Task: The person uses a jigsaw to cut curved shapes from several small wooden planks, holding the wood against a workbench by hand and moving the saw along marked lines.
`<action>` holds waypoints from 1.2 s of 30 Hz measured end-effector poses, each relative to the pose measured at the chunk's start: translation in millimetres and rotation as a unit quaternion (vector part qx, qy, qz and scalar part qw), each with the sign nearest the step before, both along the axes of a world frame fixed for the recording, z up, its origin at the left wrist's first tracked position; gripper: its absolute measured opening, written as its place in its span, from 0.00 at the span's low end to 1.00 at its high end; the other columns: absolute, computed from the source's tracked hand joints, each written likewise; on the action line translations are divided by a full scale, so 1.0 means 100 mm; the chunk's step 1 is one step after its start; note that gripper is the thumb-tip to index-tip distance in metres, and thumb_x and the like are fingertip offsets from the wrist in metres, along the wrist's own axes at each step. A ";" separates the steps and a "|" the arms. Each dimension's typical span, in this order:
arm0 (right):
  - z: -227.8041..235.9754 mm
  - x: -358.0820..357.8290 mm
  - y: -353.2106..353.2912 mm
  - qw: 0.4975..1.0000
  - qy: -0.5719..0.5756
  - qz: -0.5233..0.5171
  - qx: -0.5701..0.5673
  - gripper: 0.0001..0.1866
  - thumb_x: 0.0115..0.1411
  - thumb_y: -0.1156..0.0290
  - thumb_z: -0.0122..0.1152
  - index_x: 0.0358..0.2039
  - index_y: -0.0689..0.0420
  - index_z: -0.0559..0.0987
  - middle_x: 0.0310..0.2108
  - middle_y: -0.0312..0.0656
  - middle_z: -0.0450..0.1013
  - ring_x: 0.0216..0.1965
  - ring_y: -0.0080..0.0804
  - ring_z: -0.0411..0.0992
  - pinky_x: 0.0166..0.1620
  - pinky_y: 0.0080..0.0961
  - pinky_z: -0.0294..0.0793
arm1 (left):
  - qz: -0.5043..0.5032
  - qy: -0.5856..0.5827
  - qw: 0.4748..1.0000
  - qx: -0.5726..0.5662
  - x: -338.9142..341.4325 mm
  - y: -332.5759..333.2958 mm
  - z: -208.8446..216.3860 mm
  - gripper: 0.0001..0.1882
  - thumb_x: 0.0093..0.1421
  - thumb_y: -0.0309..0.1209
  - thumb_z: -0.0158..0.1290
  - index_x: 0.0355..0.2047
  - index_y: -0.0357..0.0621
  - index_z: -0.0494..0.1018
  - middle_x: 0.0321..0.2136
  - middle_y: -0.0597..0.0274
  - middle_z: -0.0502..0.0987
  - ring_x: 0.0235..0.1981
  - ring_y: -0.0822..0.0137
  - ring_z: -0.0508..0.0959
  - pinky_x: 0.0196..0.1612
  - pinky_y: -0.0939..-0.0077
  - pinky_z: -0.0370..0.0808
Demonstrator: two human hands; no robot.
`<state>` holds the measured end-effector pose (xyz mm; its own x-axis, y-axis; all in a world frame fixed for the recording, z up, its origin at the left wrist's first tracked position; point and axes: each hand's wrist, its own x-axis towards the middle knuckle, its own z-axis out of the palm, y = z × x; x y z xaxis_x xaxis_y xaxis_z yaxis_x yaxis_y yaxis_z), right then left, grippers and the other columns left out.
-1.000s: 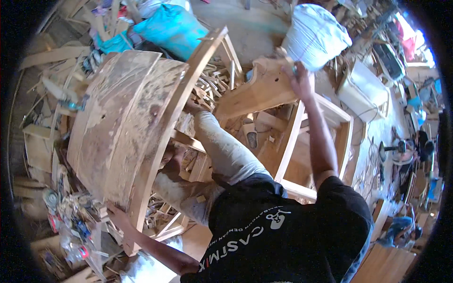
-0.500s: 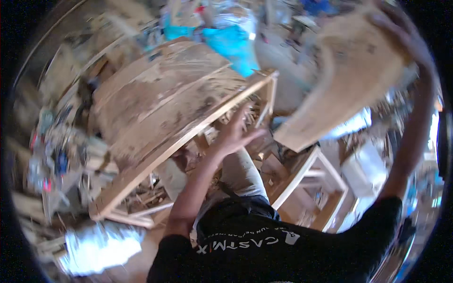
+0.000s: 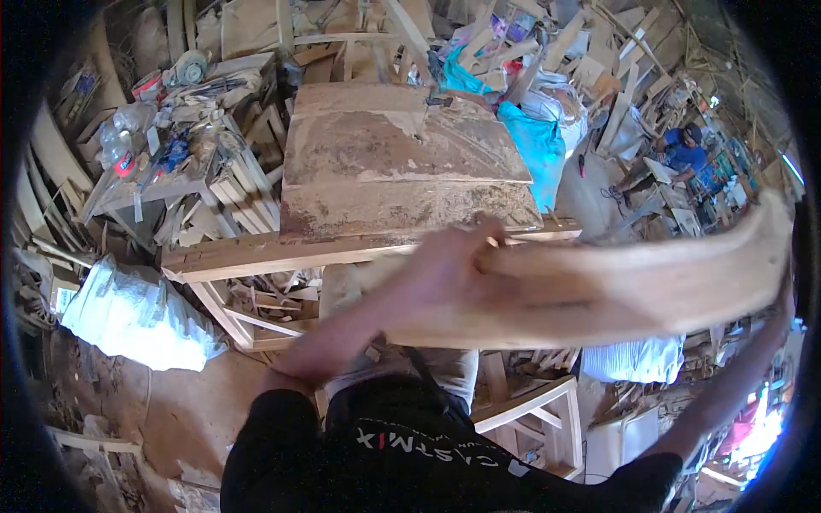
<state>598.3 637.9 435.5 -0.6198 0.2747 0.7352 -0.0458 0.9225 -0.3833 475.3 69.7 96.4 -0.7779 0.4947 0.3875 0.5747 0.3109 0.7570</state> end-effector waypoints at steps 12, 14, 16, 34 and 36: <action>-4.07 -2.95 -1.73 0.841 -0.062 0.247 -0.478 0.24 0.67 0.58 0.67 0.56 0.61 0.80 0.46 0.39 0.79 0.45 0.26 0.75 0.51 0.25 0.74 | 0.275 0.140 0.913 -0.267 -1.76 -2.33 0.04 0.36 0.58 0.67 0.59 0.50 0.49 0.84 0.31 0.42 0.84 0.38 0.45 0.85 0.42 0.53 0.80; -4.15 -3.22 -1.90 0.861 -0.071 0.238 -0.443 0.24 0.67 0.58 0.67 0.57 0.62 0.80 0.43 0.38 0.80 0.43 0.26 0.76 0.50 0.23 0.75 | 0.313 0.120 0.893 -0.300 -1.90 -2.52 -0.04 0.36 0.58 0.67 0.59 0.49 0.47 0.84 0.30 0.41 0.83 0.37 0.44 0.85 0.41 0.52 0.80; -4.30 -3.47 -1.95 0.937 0.001 0.249 -0.245 0.29 0.67 0.55 0.67 0.59 0.65 0.78 0.47 0.44 0.80 0.47 0.32 0.78 0.53 0.30 0.76 | 0.329 0.111 0.884 -0.312 -2.03 -2.50 -0.07 0.36 0.58 0.66 0.58 0.47 0.46 0.85 0.28 0.40 0.83 0.35 0.43 0.85 0.40 0.51 0.80; -4.36 -3.17 -3.44 0.942 -0.106 0.284 0.143 0.29 0.67 0.51 0.61 0.61 0.56 0.76 0.65 0.55 0.69 0.66 0.61 0.66 0.70 0.57 0.59 | 0.460 0.126 0.805 -0.354 -2.73 -1.77 -1.01 0.32 0.69 0.57 0.49 0.68 0.57 0.67 0.73 0.36 0.53 0.72 0.32 0.56 0.72 0.40 0.58; -4.34 -3.25 -3.45 0.941 -0.085 0.296 0.140 0.28 0.67 0.52 0.61 0.61 0.56 0.77 0.65 0.56 0.69 0.65 0.61 0.66 0.70 0.55 0.60 | 0.452 0.119 0.829 -0.309 -2.81 -1.70 -1.06 0.33 0.70 0.58 0.48 0.69 0.57 0.66 0.73 0.33 0.52 0.72 0.32 0.55 0.72 0.41 0.58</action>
<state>273.0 292.6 2.0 -0.7190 -0.3453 0.6032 -0.5428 0.8210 -0.1770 194.5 -100.3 -9.7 -0.8770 -0.0866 0.4727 0.0065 0.9814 0.1920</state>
